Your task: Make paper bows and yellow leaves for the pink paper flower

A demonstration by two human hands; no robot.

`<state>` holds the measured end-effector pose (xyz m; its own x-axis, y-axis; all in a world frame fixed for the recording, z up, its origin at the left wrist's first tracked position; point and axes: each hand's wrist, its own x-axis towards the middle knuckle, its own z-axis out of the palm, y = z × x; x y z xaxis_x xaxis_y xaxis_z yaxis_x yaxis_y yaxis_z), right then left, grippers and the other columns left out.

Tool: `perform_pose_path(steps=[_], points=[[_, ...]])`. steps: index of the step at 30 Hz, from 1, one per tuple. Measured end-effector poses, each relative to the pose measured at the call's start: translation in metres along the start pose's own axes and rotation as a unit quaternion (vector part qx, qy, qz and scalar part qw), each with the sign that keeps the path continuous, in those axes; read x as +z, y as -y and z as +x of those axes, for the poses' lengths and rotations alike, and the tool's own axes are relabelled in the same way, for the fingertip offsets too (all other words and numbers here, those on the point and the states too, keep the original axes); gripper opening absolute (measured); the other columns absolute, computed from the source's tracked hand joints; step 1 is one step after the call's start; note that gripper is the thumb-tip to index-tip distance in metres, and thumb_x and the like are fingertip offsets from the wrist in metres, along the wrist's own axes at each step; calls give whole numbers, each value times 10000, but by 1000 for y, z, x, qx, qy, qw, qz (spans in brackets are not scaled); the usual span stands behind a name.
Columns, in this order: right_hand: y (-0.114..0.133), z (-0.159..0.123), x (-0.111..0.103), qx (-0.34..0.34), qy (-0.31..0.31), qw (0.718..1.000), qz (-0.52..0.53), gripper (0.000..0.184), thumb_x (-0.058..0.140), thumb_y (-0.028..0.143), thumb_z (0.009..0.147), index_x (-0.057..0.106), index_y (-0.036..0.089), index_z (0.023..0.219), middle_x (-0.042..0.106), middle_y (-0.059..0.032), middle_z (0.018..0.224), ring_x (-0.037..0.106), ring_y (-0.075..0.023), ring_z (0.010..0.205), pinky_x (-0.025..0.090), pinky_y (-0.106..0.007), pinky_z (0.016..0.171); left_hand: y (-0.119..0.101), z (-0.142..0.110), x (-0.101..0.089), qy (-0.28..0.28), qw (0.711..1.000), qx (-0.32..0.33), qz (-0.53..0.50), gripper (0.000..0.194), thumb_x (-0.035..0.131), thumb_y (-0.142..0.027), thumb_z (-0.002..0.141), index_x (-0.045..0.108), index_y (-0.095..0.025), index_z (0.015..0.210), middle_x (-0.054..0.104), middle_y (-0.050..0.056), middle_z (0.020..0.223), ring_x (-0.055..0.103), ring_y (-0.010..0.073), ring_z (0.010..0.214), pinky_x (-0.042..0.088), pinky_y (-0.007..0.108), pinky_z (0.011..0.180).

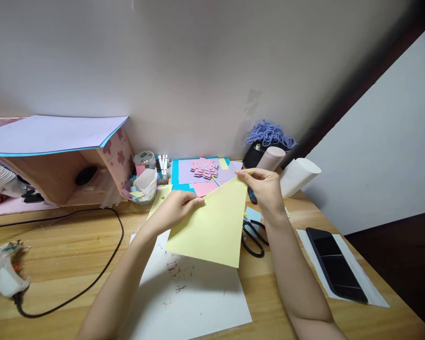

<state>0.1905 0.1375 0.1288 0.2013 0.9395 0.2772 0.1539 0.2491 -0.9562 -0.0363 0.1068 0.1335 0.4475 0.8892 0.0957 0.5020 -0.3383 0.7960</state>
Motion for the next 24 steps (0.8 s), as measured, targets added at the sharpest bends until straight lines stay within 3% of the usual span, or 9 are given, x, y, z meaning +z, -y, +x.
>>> perform_pose_path(steps=[3,6,9,12,14,16,19,21,24], points=[[-4,9,-19,-2,-46,999,11,256,736,383,621,721,154,733,707,-50,702,629,-166,603,493,-268,535,2,-4,-13,7,1000,11,25,354,482,-379,826,558,-174,547,487,-6,500,404,102,459,264,223,446],[-7,19,-40,-8,-111,994,20,253,752,362,601,716,146,729,678,-30,633,580,-138,516,437,-246,448,10,-10,-30,16,999,-25,-14,280,502,-366,812,623,-183,639,610,18,523,540,126,449,374,220,466],[-2,20,-52,-84,-204,975,2,204,749,325,622,715,155,730,644,-7,581,534,-118,475,402,-245,433,15,-12,-41,-19,994,-88,-56,287,532,-409,790,641,-175,664,649,44,524,603,162,458,449,247,490],[11,3,-42,-187,-244,951,-34,154,689,323,711,719,184,771,677,-34,669,572,-154,537,428,-284,473,9,-10,-31,8,971,-130,-201,392,524,-503,786,670,-140,766,696,106,634,663,211,581,513,305,582],[22,-17,-28,-248,-206,945,-58,132,611,304,788,720,232,812,708,-43,790,622,-189,622,463,-314,519,0,-6,-15,46,931,-138,-335,492,482,-553,800,673,-114,912,711,161,815,680,237,766,522,341,713],[31,-39,-13,-342,-87,930,-104,176,548,233,835,713,289,858,719,-10,823,657,-197,713,502,-324,606,-10,-2,4,62,879,-117,-458,526,471,-573,800,654,-115,983,697,168,912,661,239,868,516,332,740],[38,-62,9,-501,153,826,-207,278,501,137,856,654,260,1053,706,-17,997,668,-163,808,520,-282,638,-18,1,20,-2,813,-123,-569,410,529,-493,808,648,-125,943,700,122,861,666,200,780,518,277,667],[38,-70,23,-578,185,754,-252,231,537,140,846,641,182,1047,690,-58,1046,659,-132,725,498,-257,543,-19,2,19,-63,787,-152,-595,268,565,-343,821,638,-119,948,703,95,836,668,179,720,521,259,657],[33,-74,42,-639,155,708,-257,176,586,199,837,640,97,970,716,-75,954,620,-99,603,445,-232,432,-15,2,6,-162,760,-188,-601,209,518,-174,837,622,-92,999,709,86,803,673,184,706,536,274,698]])
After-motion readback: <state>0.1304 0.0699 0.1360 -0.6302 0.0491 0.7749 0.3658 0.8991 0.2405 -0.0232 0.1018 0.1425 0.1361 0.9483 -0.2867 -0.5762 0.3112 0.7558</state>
